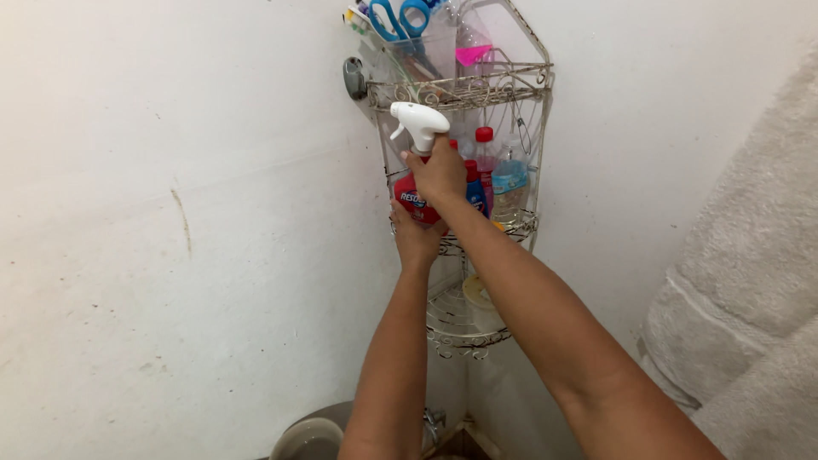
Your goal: The person organizes items on a corner bathroom shelf, moving a yellow container, a red spray bottle, and a white bottle. They then place soap bars into soap dishes on the shelf. Finally, they use a blue sponge to wipe the wall and rinse it with water from a white mug.
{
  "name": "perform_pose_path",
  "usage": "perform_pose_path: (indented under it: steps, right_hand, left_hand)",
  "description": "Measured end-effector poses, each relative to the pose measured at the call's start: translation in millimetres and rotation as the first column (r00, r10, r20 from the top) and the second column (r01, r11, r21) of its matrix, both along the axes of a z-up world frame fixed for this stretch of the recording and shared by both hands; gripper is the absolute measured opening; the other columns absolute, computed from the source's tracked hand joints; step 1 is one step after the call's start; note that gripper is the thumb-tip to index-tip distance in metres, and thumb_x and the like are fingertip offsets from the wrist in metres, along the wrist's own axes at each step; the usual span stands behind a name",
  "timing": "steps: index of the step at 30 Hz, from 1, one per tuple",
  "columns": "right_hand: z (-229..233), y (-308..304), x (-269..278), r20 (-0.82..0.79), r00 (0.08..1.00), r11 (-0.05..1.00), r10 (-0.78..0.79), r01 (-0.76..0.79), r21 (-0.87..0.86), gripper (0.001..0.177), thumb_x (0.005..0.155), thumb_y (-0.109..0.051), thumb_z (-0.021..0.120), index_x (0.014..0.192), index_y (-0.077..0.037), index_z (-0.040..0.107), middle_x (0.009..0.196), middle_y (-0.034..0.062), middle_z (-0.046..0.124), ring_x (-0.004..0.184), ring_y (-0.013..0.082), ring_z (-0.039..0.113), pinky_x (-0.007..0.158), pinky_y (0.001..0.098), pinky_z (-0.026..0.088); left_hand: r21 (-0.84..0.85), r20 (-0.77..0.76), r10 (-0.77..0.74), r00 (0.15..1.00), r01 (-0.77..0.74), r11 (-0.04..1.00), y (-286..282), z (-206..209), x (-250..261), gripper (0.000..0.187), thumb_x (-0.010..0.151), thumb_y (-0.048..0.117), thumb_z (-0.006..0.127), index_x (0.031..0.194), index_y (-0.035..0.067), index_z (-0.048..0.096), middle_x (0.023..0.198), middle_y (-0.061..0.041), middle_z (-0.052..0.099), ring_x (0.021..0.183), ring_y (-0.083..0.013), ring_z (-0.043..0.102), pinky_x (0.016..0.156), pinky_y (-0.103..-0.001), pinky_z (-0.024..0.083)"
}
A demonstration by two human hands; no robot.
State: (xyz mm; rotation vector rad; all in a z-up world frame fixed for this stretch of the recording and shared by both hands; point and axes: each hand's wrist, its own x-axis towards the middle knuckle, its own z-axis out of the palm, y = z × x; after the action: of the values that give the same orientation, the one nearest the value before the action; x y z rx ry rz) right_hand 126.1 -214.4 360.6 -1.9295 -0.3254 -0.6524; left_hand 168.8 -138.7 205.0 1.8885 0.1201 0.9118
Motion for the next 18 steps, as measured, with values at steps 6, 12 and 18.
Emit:
perform_pose_path:
  steps: [6, 12, 18]
  right_hand:
    - [-3.0, -0.5, 4.6, 0.057, 0.998, 0.989, -0.04, 0.047, -0.14, 0.061, 0.085, -0.039, 0.076, 0.129, -0.006, 0.05, 0.099, 0.0185, 0.074, 0.088, 0.0403, 0.073, 0.079, 0.0517, 0.057]
    - [-12.9, -3.9, 3.5, 0.139, 0.988, 0.954, -0.062, 0.099, -0.283, 0.064, 0.084, -0.039, 0.078, 0.13, -0.007, 0.048, 0.102, 0.0213, 0.073, 0.096, 0.0439, 0.071, 0.081, 0.0544, 0.057]
    - [-22.5, 1.8, 12.6, 0.093, 0.994, 0.945, -0.053, 0.081, -0.318, 0.066, 0.087, -0.047, 0.074, 0.132, -0.007, 0.047, 0.099, 0.0224, 0.073, 0.094, 0.0437, 0.071, 0.081, 0.0537, 0.057]
  left_hand:
    - [0.031, 0.059, 0.013, 0.998, -0.015, 0.999, -1.2, -2.6, 4.9, 0.129, 0.071, 0.038, 0.092, 0.157, -0.01, 0.009, 0.161, -0.035, 0.025, 0.151, -0.0457, 0.025, 0.12, -0.045, 0.03]
    - [0.043, 0.041, -0.005, 0.999, 0.003, 0.999, 3.4, -5.6, 15.1, 0.124, 0.073, 0.034, 0.087, 0.156, -0.012, 0.007, 0.162, -0.035, 0.024, 0.147, -0.0434, 0.036, 0.118, -0.044, 0.036]
    - [0.113, 0.045, 0.035, 0.998, -0.04, 0.993, 8.0, -14.9, 27.4, 0.124, 0.072, 0.029, 0.09, 0.153, -0.015, 0.007, 0.16, -0.038, 0.021, 0.149, -0.0468, 0.027, 0.12, -0.044, 0.03]
